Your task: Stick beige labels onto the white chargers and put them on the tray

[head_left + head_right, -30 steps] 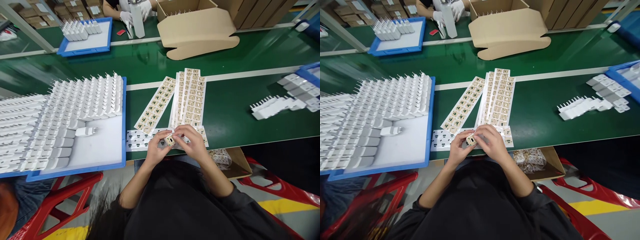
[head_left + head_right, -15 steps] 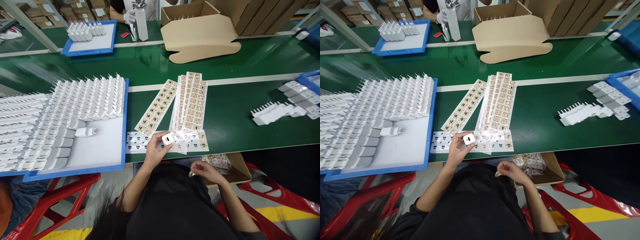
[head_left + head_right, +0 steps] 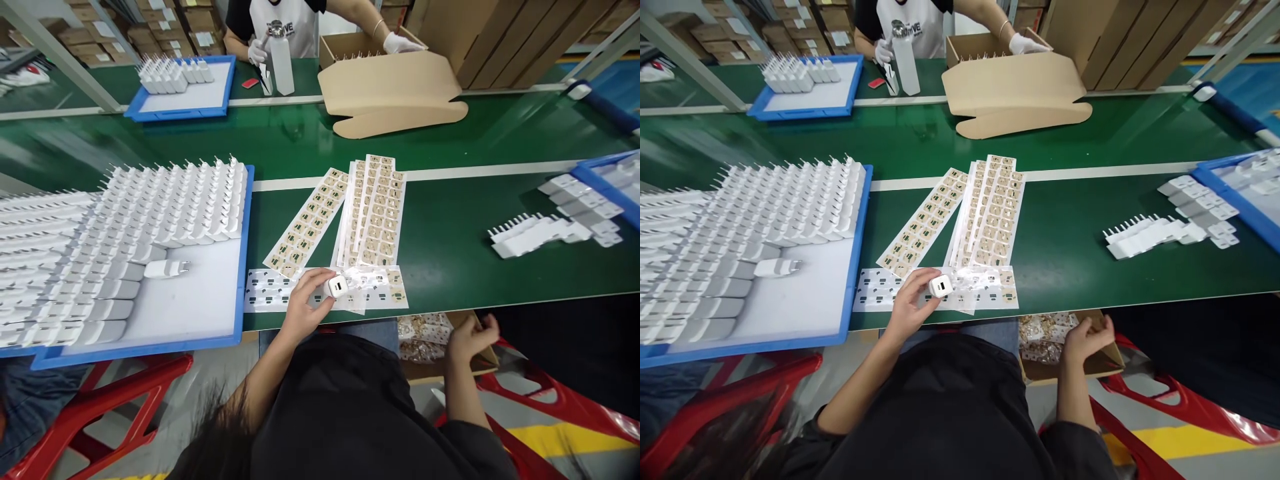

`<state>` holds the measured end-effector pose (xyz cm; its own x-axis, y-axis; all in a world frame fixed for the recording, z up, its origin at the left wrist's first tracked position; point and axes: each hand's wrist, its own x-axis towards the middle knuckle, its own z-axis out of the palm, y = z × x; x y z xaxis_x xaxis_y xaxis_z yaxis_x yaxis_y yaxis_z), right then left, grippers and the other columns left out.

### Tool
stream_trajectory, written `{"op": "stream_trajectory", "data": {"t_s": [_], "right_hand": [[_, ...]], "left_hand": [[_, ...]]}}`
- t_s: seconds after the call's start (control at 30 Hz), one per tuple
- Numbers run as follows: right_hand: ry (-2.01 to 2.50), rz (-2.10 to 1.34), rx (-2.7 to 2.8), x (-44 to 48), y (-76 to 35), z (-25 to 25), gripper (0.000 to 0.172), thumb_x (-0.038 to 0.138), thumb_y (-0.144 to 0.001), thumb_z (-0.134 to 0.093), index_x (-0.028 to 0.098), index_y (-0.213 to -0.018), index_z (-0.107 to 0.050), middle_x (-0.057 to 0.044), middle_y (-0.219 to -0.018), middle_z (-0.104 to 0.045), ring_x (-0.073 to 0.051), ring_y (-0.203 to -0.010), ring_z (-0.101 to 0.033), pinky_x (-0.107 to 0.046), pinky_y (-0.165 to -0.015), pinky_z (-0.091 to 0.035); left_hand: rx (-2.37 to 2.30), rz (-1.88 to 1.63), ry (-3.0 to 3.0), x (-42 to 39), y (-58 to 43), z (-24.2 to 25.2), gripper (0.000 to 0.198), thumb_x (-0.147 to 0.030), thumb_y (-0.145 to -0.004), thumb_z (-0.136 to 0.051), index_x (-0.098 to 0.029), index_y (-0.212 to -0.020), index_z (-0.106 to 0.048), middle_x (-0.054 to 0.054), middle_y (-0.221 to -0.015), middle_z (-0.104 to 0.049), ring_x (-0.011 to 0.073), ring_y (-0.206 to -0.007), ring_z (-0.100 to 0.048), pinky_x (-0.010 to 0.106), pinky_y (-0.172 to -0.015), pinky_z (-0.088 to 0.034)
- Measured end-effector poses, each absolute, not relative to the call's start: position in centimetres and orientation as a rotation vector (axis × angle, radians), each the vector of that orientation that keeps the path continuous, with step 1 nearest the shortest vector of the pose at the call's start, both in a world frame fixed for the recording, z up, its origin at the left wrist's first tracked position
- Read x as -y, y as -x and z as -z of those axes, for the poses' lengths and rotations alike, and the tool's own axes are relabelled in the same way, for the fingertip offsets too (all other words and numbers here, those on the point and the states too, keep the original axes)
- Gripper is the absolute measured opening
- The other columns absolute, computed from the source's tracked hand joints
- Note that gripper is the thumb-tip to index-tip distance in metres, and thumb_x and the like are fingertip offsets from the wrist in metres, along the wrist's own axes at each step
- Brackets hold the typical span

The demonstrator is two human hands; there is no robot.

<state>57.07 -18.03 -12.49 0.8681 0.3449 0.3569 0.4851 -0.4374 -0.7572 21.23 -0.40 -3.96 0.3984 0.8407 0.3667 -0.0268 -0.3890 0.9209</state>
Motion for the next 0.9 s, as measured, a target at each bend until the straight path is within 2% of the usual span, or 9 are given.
{"op": "stream_trajectory", "data": {"t_s": [0.1, 0.17, 0.23, 0.37, 0.47, 0.57, 0.67, 0.8, 0.9], "right_hand": [[1.926, 0.382, 0.587, 16.9, -54.7, 8.1, 0.055, 0.049, -0.097, -0.048, 0.020, -0.144, -0.044, -0.022, -0.137, -0.052, -0.036, -0.113, -0.063, -0.062, -0.095, -0.053], [1.757, 0.441, 0.817, 15.6, -51.8, 4.5, 0.051, 0.042, -0.093, -0.059, 0.025, -0.140, -0.051, -0.018, -0.131, -0.057, -0.033, -0.106, -0.064, -0.057, -0.091, -0.056], [1.584, 0.537, 1.124, 14.0, -48.6, 1.3, 0.055, 0.034, -0.086, -0.072, 0.029, -0.138, -0.055, -0.015, -0.127, -0.057, -0.033, -0.109, -0.063, -0.053, -0.088, -0.057], [1.421, -0.025, 1.830, 10.5, -43.1, -2.0, 0.067, 0.029, -0.092, -0.067, 0.029, -0.153, -0.041, -0.015, -0.133, -0.061, -0.031, -0.121, -0.062, -0.049, -0.097, -0.058], [1.310, -0.156, 2.074, 8.8, -40.8, -1.4, 0.059, 0.026, -0.096, -0.063, 0.027, -0.151, -0.043, -0.014, -0.134, -0.063, -0.027, -0.123, -0.062, -0.044, -0.100, -0.057], [1.288, -0.136, 2.021, 8.6, -41.2, -0.2, 0.044, 0.024, -0.097, -0.062, 0.027, -0.141, -0.053, -0.011, -0.122, -0.067, -0.024, -0.113, -0.065, -0.040, -0.093, -0.058], [1.467, -0.040, 1.764, 9.5, -45.4, 0.7, 0.038, 0.030, -0.094, -0.068, 0.025, -0.131, -0.060, -0.011, -0.120, -0.064, -0.025, -0.112, -0.064, -0.042, -0.094, -0.057], [1.869, 0.291, 1.251, 11.5, -55.2, 1.5, 0.035, 0.039, -0.092, -0.067, 0.020, -0.121, -0.065, -0.013, -0.115, -0.059, -0.028, -0.110, -0.061, -0.049, -0.093, -0.056], [2.020, 0.397, 1.063, 12.9, -61.6, 2.0, 0.039, 0.045, -0.091, -0.064, 0.018, -0.119, -0.066, -0.013, -0.111, -0.058, -0.026, -0.100, -0.061, -0.047, -0.091, -0.056]], "left_hand": [[-0.733, -1.099, -1.766, 0.4, -21.1, 4.0, 0.041, -0.019, -0.090, -0.067, -0.027, -0.130, -0.066, 0.011, -0.129, -0.069, 0.0258, -0.122, -0.066, 0.042, -0.106, -0.055], [-0.738, -1.063, -1.749, 0.5, -21.1, 4.1, 0.047, -0.019, -0.090, -0.068, -0.027, -0.136, -0.062, 0.011, -0.129, -0.070, 0.0253, -0.122, -0.066, 0.041, -0.105, -0.055], [-0.748, -1.043, -1.736, 0.7, -21.0, 4.3, 0.052, -0.019, -0.090, -0.069, -0.027, -0.140, -0.058, 0.011, -0.129, -0.071, 0.0250, -0.122, -0.067, 0.039, -0.104, -0.055], [-0.744, -1.006, -1.818, 1.1, -21.0, 4.6, 0.055, -0.020, -0.090, -0.068, -0.028, -0.143, -0.055, 0.010, -0.130, -0.072, 0.0256, -0.124, -0.068, 0.041, -0.106, -0.055], [-0.749, -0.943, -1.882, 1.2, -21.0, 4.7, 0.056, -0.022, -0.091, -0.067, -0.029, -0.145, -0.053, 0.010, -0.133, -0.071, 0.0260, -0.122, -0.069, 0.043, -0.105, -0.057], [-0.746, -0.894, -1.890, 1.3, -20.9, 4.7, 0.057, -0.027, -0.092, -0.068, -0.031, -0.146, -0.052, 0.010, -0.140, -0.067, 0.0282, -0.128, -0.066, 0.048, -0.112, -0.053], [-0.763, -0.870, -1.830, 1.2, -20.8, 4.4, 0.057, -0.032, -0.093, -0.068, -0.033, -0.148, -0.050, 0.011, -0.151, -0.059, 0.0304, -0.136, -0.060, 0.053, -0.117, -0.048], [-0.828, -0.783, -1.778, 1.2, -20.7, 4.3, 0.049, -0.037, -0.096, -0.064, -0.033, -0.144, -0.053, 0.011, -0.144, -0.063, 0.0293, -0.126, -0.067, 0.051, -0.109, -0.054], [-0.851, -0.750, -1.791, 1.2, -20.8, 4.4, 0.047, -0.040, -0.096, -0.063, -0.032, -0.142, -0.055, 0.011, -0.139, -0.066, 0.0286, -0.119, -0.069, 0.051, -0.105, -0.056]]}}
